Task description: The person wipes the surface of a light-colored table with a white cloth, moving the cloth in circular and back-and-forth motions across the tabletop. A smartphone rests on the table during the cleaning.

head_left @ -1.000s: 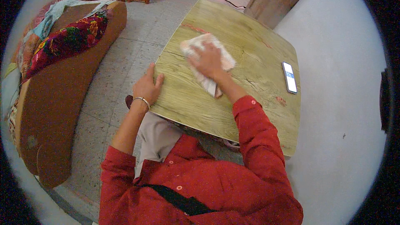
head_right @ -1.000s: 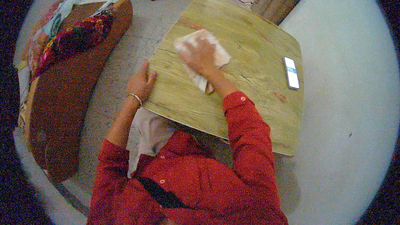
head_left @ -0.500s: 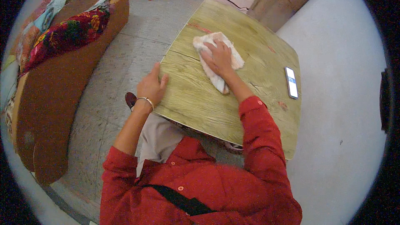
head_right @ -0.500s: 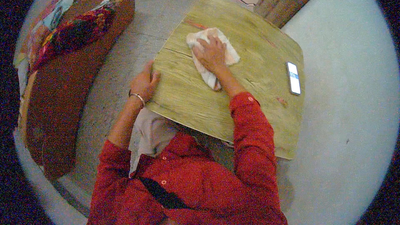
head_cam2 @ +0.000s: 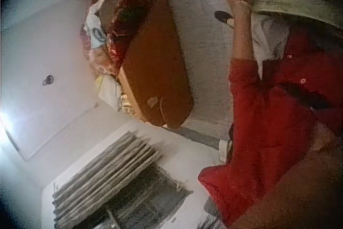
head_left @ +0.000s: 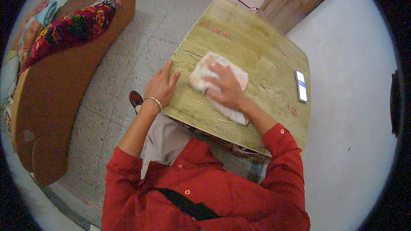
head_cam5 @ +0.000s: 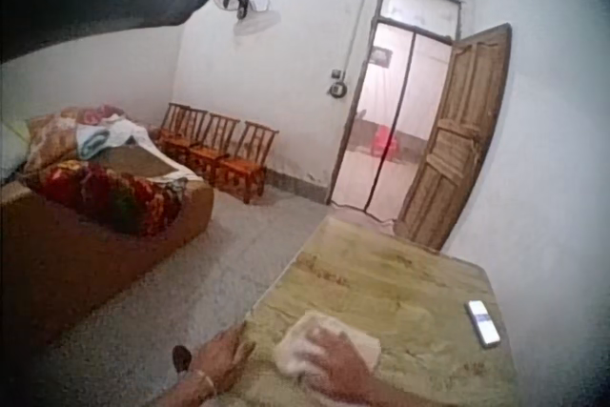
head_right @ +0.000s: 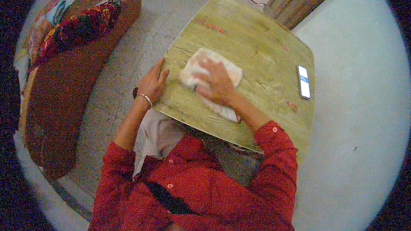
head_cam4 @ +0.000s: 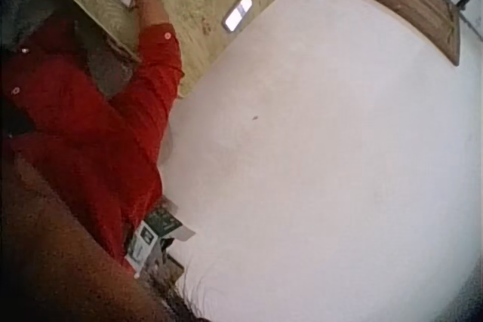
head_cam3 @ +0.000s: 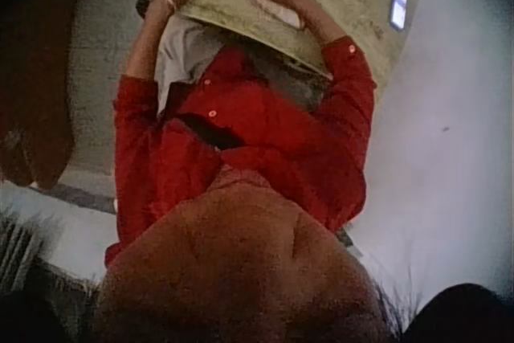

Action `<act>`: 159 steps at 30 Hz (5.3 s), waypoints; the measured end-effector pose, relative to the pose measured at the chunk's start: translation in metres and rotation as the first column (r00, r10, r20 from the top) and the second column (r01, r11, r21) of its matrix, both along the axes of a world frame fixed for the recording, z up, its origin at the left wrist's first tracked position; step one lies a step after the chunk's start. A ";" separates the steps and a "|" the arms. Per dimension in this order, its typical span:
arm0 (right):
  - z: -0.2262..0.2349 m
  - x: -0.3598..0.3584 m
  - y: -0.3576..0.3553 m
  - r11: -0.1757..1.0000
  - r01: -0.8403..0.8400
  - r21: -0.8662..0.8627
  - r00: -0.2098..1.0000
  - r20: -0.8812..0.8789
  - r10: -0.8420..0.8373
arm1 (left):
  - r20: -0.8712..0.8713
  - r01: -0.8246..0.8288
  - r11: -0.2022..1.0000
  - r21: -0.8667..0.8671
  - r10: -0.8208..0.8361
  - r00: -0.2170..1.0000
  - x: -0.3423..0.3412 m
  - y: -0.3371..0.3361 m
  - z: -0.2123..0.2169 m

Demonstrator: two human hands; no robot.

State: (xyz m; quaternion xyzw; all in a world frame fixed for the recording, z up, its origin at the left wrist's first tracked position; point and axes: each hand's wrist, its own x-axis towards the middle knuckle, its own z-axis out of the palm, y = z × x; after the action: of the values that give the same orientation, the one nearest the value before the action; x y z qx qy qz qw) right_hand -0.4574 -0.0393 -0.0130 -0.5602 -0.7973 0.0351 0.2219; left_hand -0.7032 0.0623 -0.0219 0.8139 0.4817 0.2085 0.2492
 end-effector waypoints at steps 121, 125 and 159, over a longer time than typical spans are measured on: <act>0.008 0.089 -0.320 0.370 0.915 0.159 0.358 0.100 -0.928 | -0.190 0.026 0.999 -0.047 -0.034 0.981 -0.001 0.005 0.022; 0.006 0.130 -0.354 0.108 0.984 0.140 0.100 0.063 -0.993 | -0.186 0.026 0.995 -0.101 -0.045 0.981 0.000 0.006 0.020; -0.003 0.140 -0.278 0.139 0.985 0.105 0.126 0.118 -0.985 | -0.174 0.015 1.000 -0.013 -0.017 0.985 0.000 0.005 0.019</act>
State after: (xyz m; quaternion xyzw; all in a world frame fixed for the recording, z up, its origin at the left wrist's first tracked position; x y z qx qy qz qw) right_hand -0.3169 -0.3176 -0.0164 -0.9462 -0.2485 -0.1644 0.1266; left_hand -0.7031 0.0671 -0.0030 0.8313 0.4964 0.1315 0.2125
